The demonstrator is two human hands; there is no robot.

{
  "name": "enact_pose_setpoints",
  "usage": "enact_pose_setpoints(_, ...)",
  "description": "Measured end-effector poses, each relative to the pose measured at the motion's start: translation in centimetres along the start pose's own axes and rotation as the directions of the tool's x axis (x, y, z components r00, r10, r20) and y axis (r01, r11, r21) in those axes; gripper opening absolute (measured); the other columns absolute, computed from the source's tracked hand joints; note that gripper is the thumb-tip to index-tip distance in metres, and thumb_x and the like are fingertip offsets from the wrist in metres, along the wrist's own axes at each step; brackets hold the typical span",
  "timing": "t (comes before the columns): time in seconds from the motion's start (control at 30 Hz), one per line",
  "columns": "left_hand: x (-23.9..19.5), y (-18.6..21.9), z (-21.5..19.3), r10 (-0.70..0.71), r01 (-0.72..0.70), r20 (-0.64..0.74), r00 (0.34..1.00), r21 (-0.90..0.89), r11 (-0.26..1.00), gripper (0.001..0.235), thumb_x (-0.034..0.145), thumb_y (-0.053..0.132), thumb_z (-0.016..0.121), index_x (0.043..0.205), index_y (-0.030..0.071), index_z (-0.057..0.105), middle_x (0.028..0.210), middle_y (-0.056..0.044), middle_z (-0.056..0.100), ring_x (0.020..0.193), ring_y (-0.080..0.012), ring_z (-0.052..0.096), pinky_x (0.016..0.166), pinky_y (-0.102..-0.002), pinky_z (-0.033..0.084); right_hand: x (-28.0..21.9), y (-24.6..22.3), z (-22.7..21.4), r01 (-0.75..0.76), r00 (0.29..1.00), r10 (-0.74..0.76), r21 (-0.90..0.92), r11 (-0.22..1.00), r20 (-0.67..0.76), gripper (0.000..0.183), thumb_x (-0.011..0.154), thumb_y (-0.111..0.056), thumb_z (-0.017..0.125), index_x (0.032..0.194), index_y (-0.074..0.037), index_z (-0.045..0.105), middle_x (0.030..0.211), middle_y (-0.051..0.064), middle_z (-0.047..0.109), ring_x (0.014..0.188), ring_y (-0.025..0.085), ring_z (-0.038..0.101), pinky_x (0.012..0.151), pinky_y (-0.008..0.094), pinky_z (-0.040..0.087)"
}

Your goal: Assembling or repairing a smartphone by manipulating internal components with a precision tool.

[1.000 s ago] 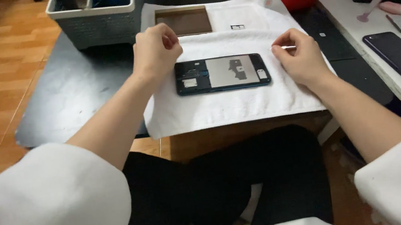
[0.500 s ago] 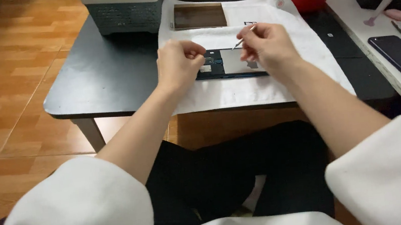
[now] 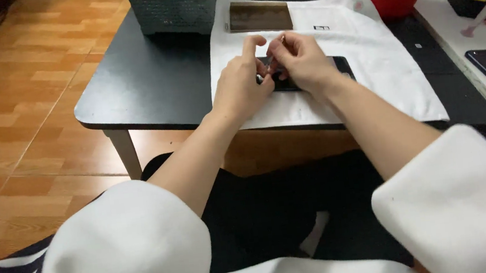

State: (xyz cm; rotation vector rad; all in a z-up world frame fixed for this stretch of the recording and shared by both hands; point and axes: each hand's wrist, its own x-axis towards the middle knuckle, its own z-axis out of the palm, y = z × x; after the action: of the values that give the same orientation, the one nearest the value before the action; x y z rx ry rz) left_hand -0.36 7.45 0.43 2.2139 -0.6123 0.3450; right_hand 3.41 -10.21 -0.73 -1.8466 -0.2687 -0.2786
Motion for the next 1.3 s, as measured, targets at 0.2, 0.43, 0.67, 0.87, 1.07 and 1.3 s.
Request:
enact_pose_setpoints(0.2, 0.0, 0.9, -1.0, -0.079, 0.081, 0.054, 0.995, -0.036, 0.996, 0.058, 0.085, 0.009, 0.066, 0.136, 0.020, 0.042, 0.086, -0.002, 0.069, 0.078, -0.0318, 0.066, 0.064, -0.045, 0.046, -1.5, -3.1, -0.6, -0.125, 0.986, 0.115, 0.072, 0.990, 0.123, 0.022, 0.107, -0.029, 0.057, 0.097, -0.010, 0.061, 0.083, 0.005, 0.067, 0.079, 0.016, 0.073, 0.078, 0.027, 0.064)
enact_pose_setpoints(0.43, 0.0, 1.1, -1.1, -0.049, 0.050, 0.033, 0.998, -0.014, 0.999, 0.059, 0.088, 0.010, 0.068, 0.140, 0.019, 0.040, 0.086, -0.002, 0.071, 0.077, -0.0318, 0.067, 0.064, -0.046, 0.048, -1.4, -2.7, -0.7, -0.087, 0.984, 0.068, 0.111, 0.990, 0.165, 0.021, 0.106, -0.029, 0.059, 0.096, -0.011, 0.062, 0.081, 0.003, 0.065, 0.076, 0.013, 0.067, 0.074, 0.024, 0.057)
enact_pose_setpoints(0.67, 0.0, 1.1, -1.1, -0.064, 0.065, 0.031, 0.997, -0.027, 0.998, 0.060, 0.088, 0.011, 0.069, 0.140, 0.019, 0.040, 0.086, -0.002, 0.072, 0.076, -0.0315, 0.067, 0.063, -0.045, 0.048, -1.8, -3.7, -0.6, -0.112, 0.986, 0.107, 0.033, 0.993, 0.126, 0.021, 0.107, -0.029, 0.057, 0.096, -0.011, 0.062, 0.083, 0.003, 0.065, 0.079, 0.014, 0.069, 0.078, 0.026, 0.061)
enact_pose_setpoints(0.87, -0.2, 0.9, -0.9, -0.054, 0.055, 0.024, 0.998, -0.036, 0.998, 0.064, 0.086, 0.008, 0.069, 0.142, 0.020, 0.039, 0.087, -0.002, 0.073, 0.074, -0.0306, 0.068, 0.061, -0.045, 0.048, -1.7, -3.0, -0.8, -0.084, 0.987, 0.073, 0.073, 0.994, 0.142, 0.023, 0.106, -0.030, 0.058, 0.094, -0.011, 0.059, 0.081, 0.002, 0.059, 0.077, 0.015, 0.067, 0.077, 0.029, 0.062)
enact_pose_setpoints(1.07, -0.2, 0.8, -0.9, -0.062, 0.062, 0.003, 0.998, -0.066, 0.996, 0.066, 0.086, 0.009, 0.068, 0.142, 0.022, 0.037, 0.086, 0.000, 0.073, 0.070, -0.0269, 0.066, 0.061, -0.043, 0.049, -1.9, -3.3, -0.7, -0.109, 0.988, 0.100, 0.072, 0.991, 0.120, 0.022, 0.107, -0.030, 0.058, 0.094, -0.012, 0.060, 0.079, 0.002, 0.062, 0.076, 0.014, 0.069, 0.076, 0.026, 0.061)
enact_pose_setpoints(1.3, 0.0, 0.3, -0.6, -0.016, 0.008, -0.055, 0.998, -0.138, 0.990, 0.072, 0.088, 0.006, 0.076, 0.146, 0.020, 0.035, 0.084, -0.002, 0.075, 0.066, -0.0206, 0.069, 0.060, -0.038, 0.052, -1.8, -3.8, -0.7, -0.182, 0.983, 0.179, 0.061, 0.981, 0.050, 0.023, 0.107, -0.030, 0.058, 0.095, -0.012, 0.063, 0.082, 0.003, 0.064, 0.077, 0.015, 0.072, 0.075, 0.024, 0.062)
